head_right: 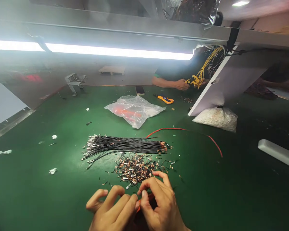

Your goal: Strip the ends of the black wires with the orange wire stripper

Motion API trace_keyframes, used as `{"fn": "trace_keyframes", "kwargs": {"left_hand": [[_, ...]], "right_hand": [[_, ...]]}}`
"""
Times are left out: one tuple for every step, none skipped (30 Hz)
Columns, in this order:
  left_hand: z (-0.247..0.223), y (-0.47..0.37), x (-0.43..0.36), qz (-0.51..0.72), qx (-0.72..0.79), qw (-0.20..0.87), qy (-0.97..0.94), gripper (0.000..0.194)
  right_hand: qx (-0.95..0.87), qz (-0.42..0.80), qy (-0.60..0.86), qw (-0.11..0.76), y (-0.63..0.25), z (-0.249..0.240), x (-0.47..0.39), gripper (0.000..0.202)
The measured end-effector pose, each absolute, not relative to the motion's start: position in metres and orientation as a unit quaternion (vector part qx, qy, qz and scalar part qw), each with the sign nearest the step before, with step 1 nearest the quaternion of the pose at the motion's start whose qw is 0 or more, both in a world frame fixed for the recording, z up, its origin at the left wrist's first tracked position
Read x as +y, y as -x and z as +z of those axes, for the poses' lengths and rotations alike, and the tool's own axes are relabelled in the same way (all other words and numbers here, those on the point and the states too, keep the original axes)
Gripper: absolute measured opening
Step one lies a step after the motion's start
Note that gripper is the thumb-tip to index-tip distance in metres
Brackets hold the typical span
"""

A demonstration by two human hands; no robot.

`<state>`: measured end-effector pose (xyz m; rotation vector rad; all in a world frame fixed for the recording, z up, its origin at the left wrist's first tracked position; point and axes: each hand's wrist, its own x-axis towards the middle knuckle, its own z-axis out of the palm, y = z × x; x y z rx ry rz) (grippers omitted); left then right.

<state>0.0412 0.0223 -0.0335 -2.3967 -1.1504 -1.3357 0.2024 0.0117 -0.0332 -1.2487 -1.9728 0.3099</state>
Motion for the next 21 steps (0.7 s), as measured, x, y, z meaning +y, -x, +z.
{"fn": "trace_keyframes", "kwargs": {"left_hand": [[-0.034, -0.042, 0.022, -0.450, -0.384, 0.090, 0.801, 0.034], [-0.035, -0.043, 0.022, -0.453, -0.384, 0.095, 0.799, 0.034], [-0.035, -0.043, 0.022, -0.455, -0.386, 0.099, 0.796, 0.034], [-0.035, -0.043, 0.023, -0.458, -0.388, 0.100, 0.793, 0.034], [-0.035, -0.043, 0.023, -0.462, -0.391, 0.102, 0.789, 0.034], [-0.035, -0.043, 0.023, -0.466, -0.395, 0.104, 0.785, 0.034], [-0.034, -0.043, 0.022, -0.468, -0.399, 0.105, 0.782, 0.033], [-0.034, -0.042, 0.022, -0.466, -0.402, 0.105, 0.781, 0.032], [-0.033, -0.042, 0.021, -0.461, -0.405, 0.105, 0.783, 0.030], [-0.033, -0.042, 0.020, -0.454, -0.408, 0.104, 0.785, 0.027], [-0.033, -0.041, 0.019, -0.447, -0.410, 0.105, 0.788, 0.024], [-0.032, -0.041, 0.019, -0.441, -0.412, 0.107, 0.790, 0.022], [-0.032, -0.041, 0.018, -0.437, -0.415, 0.110, 0.790, 0.020], [-0.032, -0.041, 0.017, -0.436, -0.417, 0.113, 0.790, 0.019], [-0.033, -0.040, 0.017, -0.436, -0.418, 0.116, 0.789, 0.018], [-0.033, -0.040, 0.016, -0.436, -0.418, 0.119, 0.788, 0.018], [-0.033, -0.040, 0.016, -0.436, -0.417, 0.120, 0.788, 0.017], [-0.034, -0.039, 0.016, -0.436, -0.416, 0.121, 0.789, 0.017], [-0.034, -0.039, 0.016, -0.437, -0.415, 0.123, 0.788, 0.017], [-0.034, -0.038, 0.016, -0.437, -0.417, 0.125, 0.787, 0.017], [-0.034, -0.038, 0.016, -0.436, -0.420, 0.127, 0.786, 0.017]], "right_hand": [[-0.764, 0.137, 0.499, 0.384, -0.202, -0.035, 0.011, 0.021], [-0.751, 0.152, 0.512, 0.388, -0.200, -0.037, 0.010, 0.021], [-0.734, 0.166, 0.527, 0.396, -0.199, -0.039, 0.010, 0.021], [-0.715, 0.177, 0.541, 0.406, -0.197, -0.040, 0.009, 0.021], [-0.698, 0.184, 0.552, 0.416, -0.194, -0.041, 0.009, 0.020], [-0.687, 0.187, 0.560, 0.423, -0.192, -0.042, 0.008, 0.019], [-0.681, 0.188, 0.565, 0.426, -0.191, -0.042, 0.008, 0.019], [-0.676, 0.187, 0.570, 0.427, -0.189, -0.042, 0.008, 0.018], [-0.673, 0.184, 0.576, 0.427, -0.188, -0.042, 0.008, 0.017], [-0.669, 0.181, 0.582, 0.425, -0.187, -0.042, 0.008, 0.017], [-0.664, 0.180, 0.589, 0.424, -0.187, -0.041, 0.008, 0.017], [-0.660, 0.180, 0.595, 0.422, -0.187, -0.040, 0.008, 0.017], [-0.655, 0.182, 0.600, 0.421, -0.186, -0.040, 0.008, 0.018], [-0.651, 0.187, 0.604, 0.420, -0.186, -0.039, 0.009, 0.018], [-0.646, 0.195, 0.606, 0.421, -0.186, -0.037, 0.009, 0.019], [-0.641, 0.205, 0.606, 0.424, -0.185, -0.036, 0.010, 0.018], [-0.633, 0.218, 0.606, 0.429, -0.185, -0.035, 0.010, 0.018], [-0.622, 0.236, 0.607, 0.435, -0.184, -0.034, 0.010, 0.017], [-0.606, 0.256, 0.610, 0.442, -0.183, -0.034, 0.010, 0.015], [-0.588, 0.280, 0.612, 0.449, -0.181, -0.033, 0.010, 0.013], [-0.567, 0.306, 0.614, 0.456, -0.180, -0.033, 0.010, 0.012]]}}
